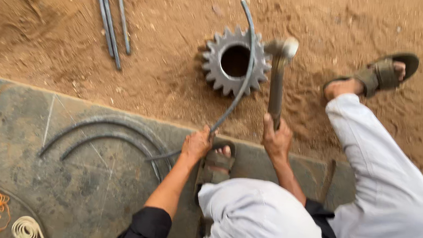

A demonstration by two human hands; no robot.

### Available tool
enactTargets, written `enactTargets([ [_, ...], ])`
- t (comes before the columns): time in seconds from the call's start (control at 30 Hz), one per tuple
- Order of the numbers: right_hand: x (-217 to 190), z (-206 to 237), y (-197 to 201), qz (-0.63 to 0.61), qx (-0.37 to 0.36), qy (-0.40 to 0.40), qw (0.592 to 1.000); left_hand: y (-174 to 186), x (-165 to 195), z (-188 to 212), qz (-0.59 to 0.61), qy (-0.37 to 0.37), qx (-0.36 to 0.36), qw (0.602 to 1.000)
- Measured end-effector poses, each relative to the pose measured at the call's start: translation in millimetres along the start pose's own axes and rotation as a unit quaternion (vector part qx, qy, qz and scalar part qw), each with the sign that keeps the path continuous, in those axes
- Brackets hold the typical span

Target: The person sits on the ground and uses a hammer to bend a metal rod around a gear-shaped metal object. They repeatedly reposition the rod and strike it to form a curved shape, then place the finished piece on a metal plate.

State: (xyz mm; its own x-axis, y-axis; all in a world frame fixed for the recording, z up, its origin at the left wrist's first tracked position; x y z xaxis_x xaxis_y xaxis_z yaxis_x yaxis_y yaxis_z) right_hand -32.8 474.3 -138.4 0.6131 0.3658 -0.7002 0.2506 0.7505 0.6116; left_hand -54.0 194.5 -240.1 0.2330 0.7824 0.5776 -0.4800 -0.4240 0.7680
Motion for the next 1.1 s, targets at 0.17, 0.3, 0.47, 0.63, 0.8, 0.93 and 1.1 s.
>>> enactTargets([
  [0.17, -49, 3, 35, -0.233, -0.013, 0.134, 0.963, -12, -6, 41, -0.008, 0.024, -0.048, 0.999],
  [0.3, -62, -6, 15, -0.228, -0.044, 0.196, 0.953, -15, -4, 58, -0.005, 0.011, -0.054, 0.998],
  [0.47, -5, -16, -23, 0.01, -0.059, -0.017, 0.998, -9, 6, 60, 0.01, -0.015, -0.032, 0.999],
  [0.63, -15, -21, -2, -0.051, -0.013, 0.014, 0.999, -9, 4, 69, 0.007, 0.007, -0.053, 0.999],
  [0.8, -47, -40, -10, -0.088, -0.05, 0.096, 0.99, -6, 2, 74, 0.008, -0.004, -0.053, 0.999],
  [0.93, -1, -55, -38, 0.119, -0.083, -0.09, 0.985, -7, 1, 79, -0.007, -0.007, -0.058, 0.998],
  [1.1, 66, -15, -35, 0.016, -0.091, -0.176, 0.98, -2, -3, 84, 0.008, 0.008, -0.043, 0.999],
])
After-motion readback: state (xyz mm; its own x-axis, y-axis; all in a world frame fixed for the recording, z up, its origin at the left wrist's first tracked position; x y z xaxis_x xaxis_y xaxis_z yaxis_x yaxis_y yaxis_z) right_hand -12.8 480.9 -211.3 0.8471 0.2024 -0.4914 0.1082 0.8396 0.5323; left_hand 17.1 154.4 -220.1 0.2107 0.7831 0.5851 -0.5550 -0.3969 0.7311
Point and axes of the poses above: each hand's wrist, its own z-axis away from the middle knuckle, its own y-axis out of the back of the hand, x = y × z, the point moved 9 cm from there along -z, towards the middle knuckle, and after that the axes turned 12 degrees about -y, right-handed, at the moved point
